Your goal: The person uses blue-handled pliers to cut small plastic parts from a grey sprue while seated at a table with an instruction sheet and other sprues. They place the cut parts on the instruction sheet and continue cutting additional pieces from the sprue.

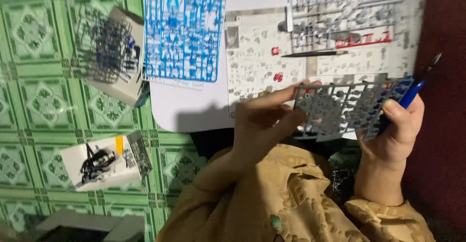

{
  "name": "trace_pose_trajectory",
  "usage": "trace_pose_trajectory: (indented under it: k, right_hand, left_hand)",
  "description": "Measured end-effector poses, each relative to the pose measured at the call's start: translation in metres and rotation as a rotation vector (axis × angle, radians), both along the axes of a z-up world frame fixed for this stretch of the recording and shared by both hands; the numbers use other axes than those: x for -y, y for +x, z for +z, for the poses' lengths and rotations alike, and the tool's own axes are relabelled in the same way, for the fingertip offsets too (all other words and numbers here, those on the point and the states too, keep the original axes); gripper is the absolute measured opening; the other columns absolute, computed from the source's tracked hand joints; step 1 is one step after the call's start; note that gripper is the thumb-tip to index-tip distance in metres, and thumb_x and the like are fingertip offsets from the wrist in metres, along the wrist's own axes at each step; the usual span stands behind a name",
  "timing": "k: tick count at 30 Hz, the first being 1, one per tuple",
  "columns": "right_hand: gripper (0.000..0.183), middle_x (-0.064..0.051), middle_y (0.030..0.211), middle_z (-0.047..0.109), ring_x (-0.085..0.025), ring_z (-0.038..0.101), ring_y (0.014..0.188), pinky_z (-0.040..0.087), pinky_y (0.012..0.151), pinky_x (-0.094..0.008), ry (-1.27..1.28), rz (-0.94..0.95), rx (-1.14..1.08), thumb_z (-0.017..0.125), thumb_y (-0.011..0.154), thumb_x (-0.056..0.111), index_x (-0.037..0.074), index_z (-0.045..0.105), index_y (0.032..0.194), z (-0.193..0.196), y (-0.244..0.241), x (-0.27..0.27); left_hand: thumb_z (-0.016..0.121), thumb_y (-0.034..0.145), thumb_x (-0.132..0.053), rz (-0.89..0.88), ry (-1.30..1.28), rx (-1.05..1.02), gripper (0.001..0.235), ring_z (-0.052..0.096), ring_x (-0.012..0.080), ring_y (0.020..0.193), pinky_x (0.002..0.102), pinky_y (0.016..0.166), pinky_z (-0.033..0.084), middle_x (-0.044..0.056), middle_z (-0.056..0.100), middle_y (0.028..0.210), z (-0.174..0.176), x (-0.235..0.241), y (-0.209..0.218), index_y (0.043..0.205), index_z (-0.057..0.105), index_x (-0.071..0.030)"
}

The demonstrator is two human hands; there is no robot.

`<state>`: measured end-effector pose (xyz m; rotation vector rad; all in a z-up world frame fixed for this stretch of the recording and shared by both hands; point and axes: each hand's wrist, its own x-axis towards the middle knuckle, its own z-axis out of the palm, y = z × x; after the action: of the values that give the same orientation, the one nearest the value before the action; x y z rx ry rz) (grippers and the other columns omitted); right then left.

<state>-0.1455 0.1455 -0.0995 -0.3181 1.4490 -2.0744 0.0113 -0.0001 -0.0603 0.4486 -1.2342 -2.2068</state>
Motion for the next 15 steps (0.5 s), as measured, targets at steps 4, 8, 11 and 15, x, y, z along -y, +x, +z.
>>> trace_pose_trajectory:
  k: [4, 8, 11, 15]
  right_hand:
    - [0.018, 0.005, 0.074, 0.05, -0.01, 0.051, 0.065, 0.045, 0.063, -0.024, 0.148, 0.04, -0.081, 0.063, 0.087, 0.019, 0.015, 0.048, 0.079, -0.029, -0.002, -0.003]
    - [0.012, 0.004, 0.076, 0.054, -0.009, 0.051, 0.065, 0.041, 0.062, -0.023, 0.265, 0.002, -0.07, 0.064, 0.085, 0.018, 0.014, 0.052, 0.084, -0.06, -0.005, -0.017]
    - [0.021, 0.006, 0.071, 0.046, -0.008, 0.042, 0.061, 0.032, 0.058, -0.024, 0.326, 0.013, -0.094, 0.064, 0.085, 0.019, 0.015, 0.045, 0.075, -0.064, -0.001, -0.013]
    - [0.021, 0.006, 0.071, 0.046, -0.008, 0.044, 0.062, 0.035, 0.058, -0.024, 0.346, -0.004, -0.041, 0.066, 0.084, 0.019, 0.015, 0.046, 0.078, -0.073, 0.002, -0.017]
  left_hand:
    - [0.066, 0.092, 0.002, 0.076, 0.162, -0.063, 0.02, 0.064, 0.0309, 0.117, 0.032, 0.086, 0.064, 0.021, 0.063, 0.119, -0.037, -0.001, 0.007, 0.111, 0.063, -0.002]
    - [0.066, 0.094, -0.013, 0.036, 0.138, 0.084, 0.021, 0.066, 0.0247, 0.112, 0.03, 0.09, 0.064, 0.02, 0.055, 0.135, -0.051, 0.005, 0.014, 0.115, 0.063, -0.012]
    - [0.066, 0.097, -0.012, 0.01, 0.188, 0.144, 0.023, 0.034, 0.0035, 0.067, 0.02, 0.061, 0.038, 0.01, 0.064, 0.127, -0.064, 0.004, 0.016, 0.119, 0.067, -0.013]
    - [0.068, 0.092, -0.008, 0.033, 0.243, 0.173, 0.027, 0.07, 0.0192, 0.092, 0.031, 0.084, 0.065, 0.011, 0.066, 0.118, -0.08, 0.002, 0.018, 0.118, 0.064, -0.007]
